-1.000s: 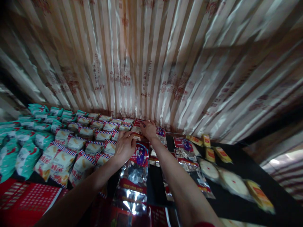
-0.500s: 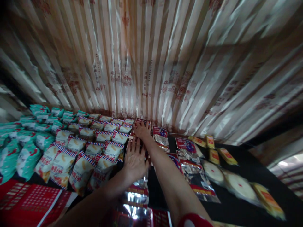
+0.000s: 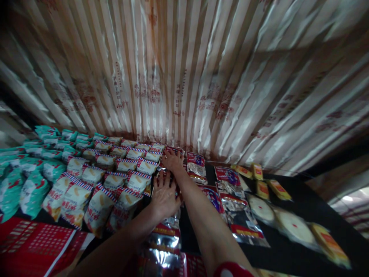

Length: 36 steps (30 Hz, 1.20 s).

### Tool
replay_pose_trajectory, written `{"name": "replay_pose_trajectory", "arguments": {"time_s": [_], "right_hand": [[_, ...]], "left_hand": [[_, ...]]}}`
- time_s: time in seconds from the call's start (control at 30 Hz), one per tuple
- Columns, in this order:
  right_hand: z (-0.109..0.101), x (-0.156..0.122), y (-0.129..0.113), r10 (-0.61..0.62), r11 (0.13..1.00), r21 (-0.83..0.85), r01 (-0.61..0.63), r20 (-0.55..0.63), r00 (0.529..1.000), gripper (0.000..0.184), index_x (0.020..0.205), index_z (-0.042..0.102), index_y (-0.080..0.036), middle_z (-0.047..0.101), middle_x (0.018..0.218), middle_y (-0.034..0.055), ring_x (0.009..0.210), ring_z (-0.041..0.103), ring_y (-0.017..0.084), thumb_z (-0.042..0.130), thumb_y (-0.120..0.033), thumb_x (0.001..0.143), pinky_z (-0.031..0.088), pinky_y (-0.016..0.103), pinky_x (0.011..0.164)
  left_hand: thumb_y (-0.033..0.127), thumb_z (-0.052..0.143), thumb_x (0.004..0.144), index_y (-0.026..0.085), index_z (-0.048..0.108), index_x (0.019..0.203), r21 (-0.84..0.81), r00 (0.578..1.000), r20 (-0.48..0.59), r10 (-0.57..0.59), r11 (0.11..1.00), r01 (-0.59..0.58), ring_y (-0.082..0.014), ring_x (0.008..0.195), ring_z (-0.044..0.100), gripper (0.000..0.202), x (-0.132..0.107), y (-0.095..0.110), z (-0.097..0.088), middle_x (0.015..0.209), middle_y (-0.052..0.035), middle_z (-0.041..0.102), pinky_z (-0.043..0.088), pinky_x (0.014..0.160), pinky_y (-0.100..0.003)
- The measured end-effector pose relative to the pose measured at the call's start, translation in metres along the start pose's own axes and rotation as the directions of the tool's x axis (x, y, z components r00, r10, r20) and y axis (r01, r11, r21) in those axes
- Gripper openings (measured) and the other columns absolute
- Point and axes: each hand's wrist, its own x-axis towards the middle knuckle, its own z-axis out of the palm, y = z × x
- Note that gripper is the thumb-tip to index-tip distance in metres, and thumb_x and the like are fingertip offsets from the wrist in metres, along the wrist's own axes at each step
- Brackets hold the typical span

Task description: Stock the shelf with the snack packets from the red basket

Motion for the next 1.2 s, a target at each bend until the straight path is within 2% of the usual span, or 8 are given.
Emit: {"name": "replay_pose_trajectory", "arguments": {"time_s": [0.1,0.33,0.57,0.7,0.87,1.03,1.2], "right_hand": [[-0.002,-0.004,-0.002,0.053,0.998,0.024,-0.053,-0.008,0.999,0.053,0.138,0.038,-0.034,0.034,0.149,0.0014,0.135,0.025,0.035,0.025,-0.051,0.090,0.023,0.057,0.103],[-0.002,-0.010,-0.002,0.041,0.999,0.008,-0.041,-0.015,0.999,0.050,0.138,0.037,-0.038,0.035,0.148,-0.0014,0.134,0.025,0.035,0.027,-0.046,0.089,0.027,0.058,0.100],[0.001,-0.010,-0.007,0.047,0.999,-0.022,-0.047,-0.027,0.999,0.050,0.137,0.039,-0.037,0.035,0.148,-0.0004,0.134,0.021,0.036,0.026,-0.047,0.089,0.023,0.063,0.099],[0.000,-0.008,-0.012,0.070,0.997,-0.022,-0.070,0.019,0.997,0.050,0.136,0.039,-0.036,0.035,0.148,0.0007,0.133,0.022,0.035,0.025,-0.045,0.089,0.024,0.065,0.097],[-0.001,-0.008,-0.018,0.042,0.998,-0.050,-0.041,0.029,0.999,0.046,0.130,0.048,-0.033,0.038,0.145,0.0029,0.131,0.023,0.035,0.030,-0.042,0.088,0.025,0.066,0.094],[0.001,-0.008,-0.020,0.022,0.999,-0.049,-0.023,-0.013,1.000,0.042,0.122,0.055,-0.032,0.043,0.141,0.0040,0.129,0.026,0.035,0.035,-0.040,0.086,0.026,0.064,0.094],[0.003,-0.008,-0.016,0.031,1.000,0.006,-0.031,-0.020,0.999,0.045,0.124,0.053,-0.031,0.041,0.143,0.0028,0.128,0.025,0.034,0.033,-0.042,0.086,0.032,0.062,0.091]], "left_hand": [[0.051,0.043,0.083,0.018,0.041,0.137,0.022,1.000,0.023,-0.009,1.000,0.009,-0.0387,0.136,0.023,0.063,-0.001,0.001,0.000,0.147,-0.0138,0.034,0.018,0.109,-0.060],[0.053,0.037,0.085,0.018,0.038,0.139,0.026,0.999,0.050,-0.007,1.000,0.005,-0.0386,0.136,0.021,0.065,0.000,0.003,0.001,0.147,-0.0136,0.033,0.019,0.108,-0.060],[0.056,0.032,0.086,0.018,0.038,0.139,0.000,0.998,0.062,-0.013,1.000,0.013,-0.0387,0.136,0.022,0.066,-0.001,0.000,-0.001,0.146,-0.0149,0.035,0.020,0.108,-0.059],[0.054,0.033,0.086,0.014,0.041,0.138,0.000,0.998,0.059,-0.011,1.000,0.011,-0.0392,0.136,0.021,0.066,-0.002,-0.003,0.000,0.145,-0.0174,0.034,0.020,0.108,-0.058],[0.054,0.035,0.085,0.012,0.041,0.137,-0.033,0.997,0.070,-0.017,0.999,0.020,-0.0392,0.137,0.018,0.067,-0.001,-0.007,0.000,0.145,-0.0193,0.033,0.021,0.108,-0.059],[0.052,0.040,0.083,0.011,0.041,0.137,-0.045,0.995,0.097,-0.022,0.999,0.027,-0.0399,0.138,0.017,0.067,-0.002,-0.009,-0.002,0.146,-0.0202,0.031,0.022,0.108,-0.056],[0.051,0.041,0.082,0.010,0.043,0.135,-0.032,0.993,0.120,-0.022,0.999,0.026,-0.0409,0.137,0.018,0.067,-0.001,-0.005,-0.003,0.146,-0.0210,0.032,0.019,0.108,-0.058]]}}
